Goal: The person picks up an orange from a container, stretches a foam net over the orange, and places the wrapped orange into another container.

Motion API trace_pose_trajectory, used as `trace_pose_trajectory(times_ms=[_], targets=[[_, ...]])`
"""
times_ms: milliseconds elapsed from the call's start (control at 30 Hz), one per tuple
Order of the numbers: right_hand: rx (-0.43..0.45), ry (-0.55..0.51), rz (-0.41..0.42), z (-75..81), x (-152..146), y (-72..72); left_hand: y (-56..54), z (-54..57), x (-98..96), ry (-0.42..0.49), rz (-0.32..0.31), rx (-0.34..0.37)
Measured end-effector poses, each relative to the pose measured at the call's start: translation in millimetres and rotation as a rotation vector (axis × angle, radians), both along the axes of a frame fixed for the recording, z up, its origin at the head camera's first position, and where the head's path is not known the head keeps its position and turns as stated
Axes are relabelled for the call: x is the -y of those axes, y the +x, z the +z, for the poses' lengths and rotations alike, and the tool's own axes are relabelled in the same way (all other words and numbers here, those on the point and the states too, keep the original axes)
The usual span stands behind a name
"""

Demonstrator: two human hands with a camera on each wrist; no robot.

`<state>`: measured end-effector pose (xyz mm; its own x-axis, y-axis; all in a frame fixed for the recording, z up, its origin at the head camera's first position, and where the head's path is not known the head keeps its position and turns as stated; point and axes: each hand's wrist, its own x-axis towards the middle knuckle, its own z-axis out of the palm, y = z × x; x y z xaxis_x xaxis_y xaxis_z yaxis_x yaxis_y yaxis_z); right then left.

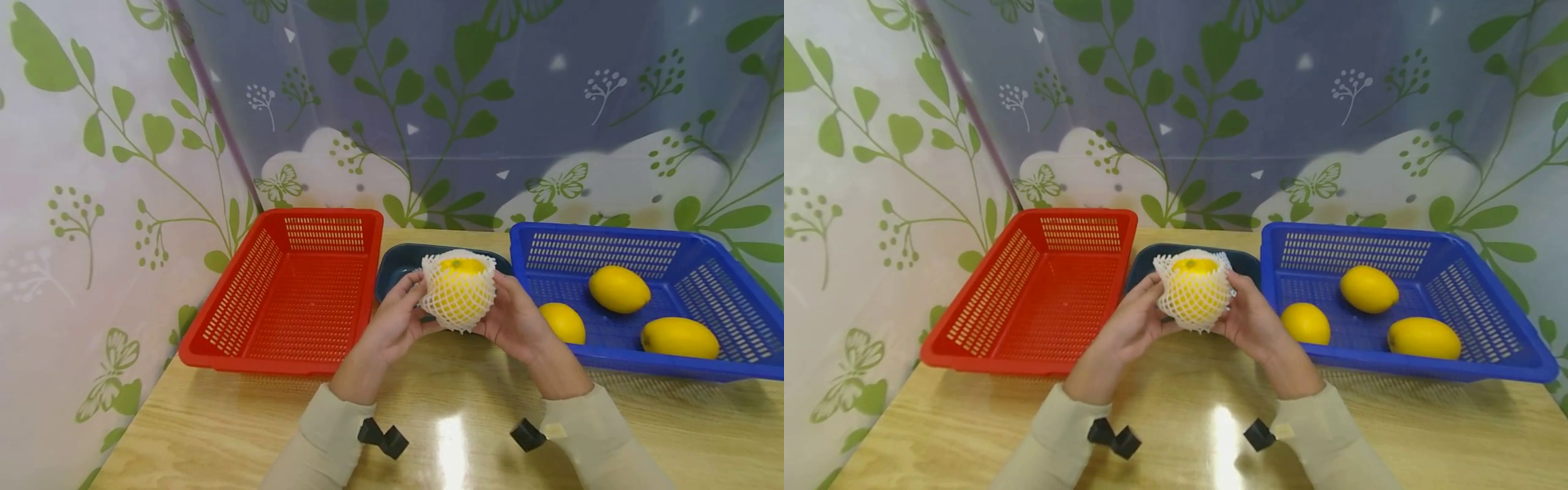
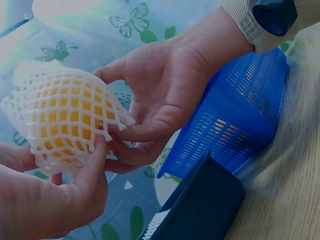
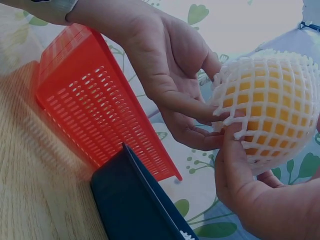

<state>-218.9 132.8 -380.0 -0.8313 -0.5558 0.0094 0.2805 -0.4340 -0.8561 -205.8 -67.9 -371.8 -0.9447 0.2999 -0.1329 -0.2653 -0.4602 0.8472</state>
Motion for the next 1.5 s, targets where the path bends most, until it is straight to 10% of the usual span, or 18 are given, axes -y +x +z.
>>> trace_pose_trajectory(times_ms=[1167,1500], targets=[[0.029,-0.092,0.0,-2.3,1,0.8,-0.3,2.0,2.8,0.055,0.02,-0.007],[-0.084,0.182,-0.129,8.7,3,6.3,-0.3,-1.4,0.1,0.059,0.013,-0.016]])
